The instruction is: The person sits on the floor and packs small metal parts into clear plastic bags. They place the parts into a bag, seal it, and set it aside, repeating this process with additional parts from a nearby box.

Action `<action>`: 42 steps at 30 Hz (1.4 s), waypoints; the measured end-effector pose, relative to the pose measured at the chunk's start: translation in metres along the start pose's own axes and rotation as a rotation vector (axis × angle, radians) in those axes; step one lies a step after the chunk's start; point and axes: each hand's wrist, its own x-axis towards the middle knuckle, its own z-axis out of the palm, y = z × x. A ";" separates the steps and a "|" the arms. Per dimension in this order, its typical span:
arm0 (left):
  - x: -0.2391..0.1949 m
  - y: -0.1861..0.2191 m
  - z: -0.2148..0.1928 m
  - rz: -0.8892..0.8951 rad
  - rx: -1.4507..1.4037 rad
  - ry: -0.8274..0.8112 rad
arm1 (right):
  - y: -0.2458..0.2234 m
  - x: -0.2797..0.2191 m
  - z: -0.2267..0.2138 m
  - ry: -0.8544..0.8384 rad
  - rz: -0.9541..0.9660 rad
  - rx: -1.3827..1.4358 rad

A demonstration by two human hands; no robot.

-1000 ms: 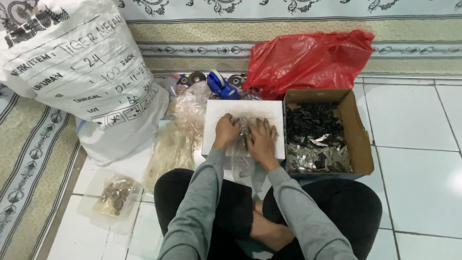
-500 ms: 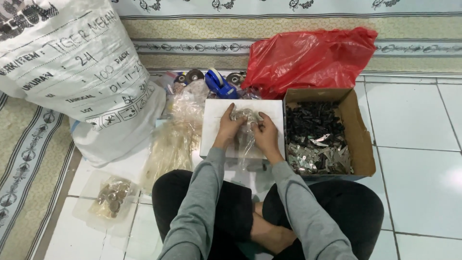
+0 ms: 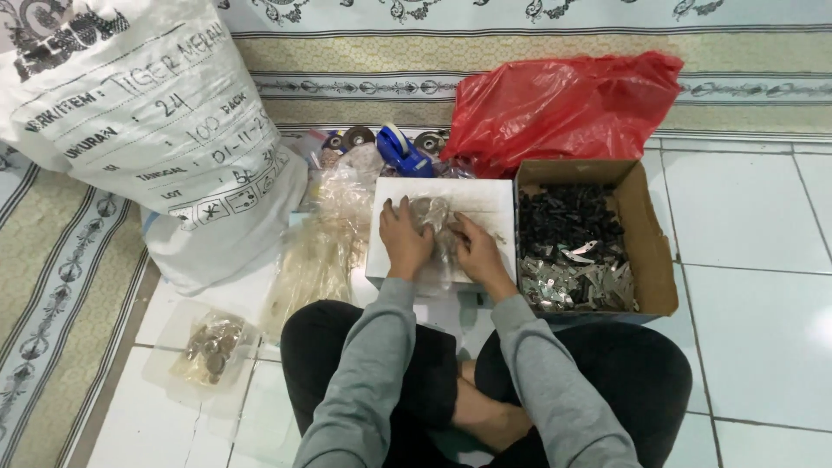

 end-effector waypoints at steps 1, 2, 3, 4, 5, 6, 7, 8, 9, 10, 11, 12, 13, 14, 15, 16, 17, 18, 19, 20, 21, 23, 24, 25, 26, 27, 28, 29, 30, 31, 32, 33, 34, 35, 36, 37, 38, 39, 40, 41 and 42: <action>-0.003 0.001 -0.001 0.003 0.000 -0.002 | 0.002 0.000 0.000 0.004 0.002 0.000; -0.005 0.003 -0.003 -0.014 0.041 0.051 | 0.004 -0.001 -0.001 -0.012 -0.096 -0.107; -0.007 0.002 -0.006 -0.034 0.086 0.110 | 0.005 0.001 0.002 -0.030 -0.198 -0.210; -0.009 -0.005 0.004 -0.032 0.090 0.113 | 0.014 -0.001 0.011 -0.028 -0.201 -0.206; -0.009 -0.013 0.012 -0.022 0.126 0.100 | 0.022 0.000 0.020 -0.018 -0.253 -0.411; -0.010 -0.021 0.021 -0.014 0.162 0.086 | 0.030 0.001 0.030 -0.005 -0.304 -0.616; -0.010 -0.014 0.013 -0.012 0.161 0.087 | 0.025 -0.001 0.027 -0.004 -0.305 -0.618; -0.010 -0.006 0.005 0.007 0.142 0.191 | 0.021 -0.002 0.024 -0.028 -0.264 -0.646; -0.013 0.000 -0.002 0.023 0.125 0.291 | 0.017 -0.007 0.021 -0.057 -0.218 -0.673; -0.013 -0.007 0.008 0.022 0.124 0.287 | 0.019 -0.009 0.019 -0.059 -0.215 -0.673; -0.010 -0.014 0.016 -0.003 0.196 0.205 | 0.019 -0.008 0.018 -0.073 -0.196 -0.666; -0.008 -0.022 0.024 -0.029 0.267 0.124 | 0.019 -0.008 0.017 -0.086 -0.177 -0.660; -0.009 -0.019 0.020 -0.027 0.267 0.127 | 0.011 -0.013 0.016 -0.084 -0.179 -0.660; -0.011 -0.016 0.016 -0.069 0.282 0.001 | 0.002 -0.017 0.015 -0.100 -0.157 -0.655; -0.010 -0.013 0.012 -0.108 0.294 -0.122 | -0.006 -0.020 0.014 -0.111 -0.136 -0.652; -0.005 -0.009 0.012 -0.104 0.294 -0.117 | -0.006 -0.018 0.012 -0.106 -0.140 -0.653; -0.003 -0.006 0.013 -0.128 0.303 -0.163 | -0.006 -0.020 0.011 -0.096 -0.132 -0.607; -0.002 -0.003 0.013 -0.153 0.312 -0.208 | -0.005 -0.023 0.010 -0.085 -0.123 -0.562; 0.003 -0.005 0.018 -0.146 0.309 -0.206 | 0.008 -0.020 0.008 -0.079 -0.125 -0.566; 0.009 -0.007 0.023 -0.160 0.298 -0.271 | 0.020 -0.016 0.006 -0.039 -0.102 -0.535; 0.011 -0.007 0.031 -0.179 0.280 -0.340 | 0.035 -0.015 0.000 -0.005 -0.076 -0.510; 0.022 -0.007 0.008 -0.118 0.180 -0.349 | 0.028 -0.022 -0.021 -0.014 -0.118 -0.546; 0.025 -0.009 -0.004 -0.060 0.090 -0.355 | 0.025 -0.029 -0.030 -0.024 -0.160 -0.570; 0.011 -0.005 -0.030 -0.057 0.086 -0.356 | 0.008 -0.039 -0.032 -0.022 -0.159 -0.575; -0.003 0.000 -0.056 0.182 0.252 -0.356 | -0.010 -0.049 -0.034 -0.072 -0.231 -0.604; -0.017 0.003 -0.083 0.423 0.421 -0.353 | -0.027 -0.061 -0.034 -0.121 -0.301 -0.628; -0.035 -0.001 -0.086 0.427 0.420 -0.355 | -0.027 -0.068 -0.028 -0.118 -0.297 -0.629; -0.052 -0.006 -0.091 0.604 0.441 -0.369 | -0.029 -0.074 -0.018 -0.232 -0.384 -0.701; -0.068 -0.012 -0.098 0.781 0.459 -0.382 | -0.031 -0.079 -0.008 -0.347 -0.472 -0.772; -0.070 -0.027 -0.078 0.776 0.463 -0.387 | -0.017 -0.081 0.003 -0.350 -0.471 -0.766; -0.073 -0.043 -0.059 0.806 0.593 -0.426 | -0.005 -0.083 0.014 -0.335 -0.506 -0.760; -0.072 -0.056 -0.040 0.829 0.722 -0.452 | 0.008 -0.080 0.022 -0.321 -0.551 -0.761; -0.068 -0.055 -0.038 0.820 0.723 -0.445 | 0.008 -0.077 0.021 -0.326 -0.561 -0.762; -0.068 -0.055 -0.034 0.882 0.732 -0.411 | 0.009 -0.076 0.020 -0.244 -0.565 -0.769; -0.067 -0.054 -0.031 0.943 0.741 -0.377 | 0.011 -0.075 0.017 -0.163 -0.568 -0.775; -0.067 -0.059 -0.022 0.947 0.742 -0.365 | 0.017 -0.074 0.011 -0.156 -0.575 -0.781; -0.067 -0.063 -0.013 0.948 0.635 -0.261 | 0.024 -0.072 0.004 -0.102 -0.511 -0.723; -0.071 -0.068 -0.002 0.949 0.524 -0.168 | 0.031 -0.075 -0.001 -0.050 -0.437 -0.660; -0.068 -0.064 -0.007 0.956 0.522 -0.168 | 0.013 -0.073 -0.006 -0.045 -0.434 -0.662; -0.070 -0.061 -0.009 0.897 0.488 -0.202 | -0.004 -0.077 -0.011 -0.082 -0.446 -0.673; -0.072 -0.059 -0.012 0.838 0.454 -0.236 | -0.021 -0.080 -0.015 -0.120 -0.459 -0.682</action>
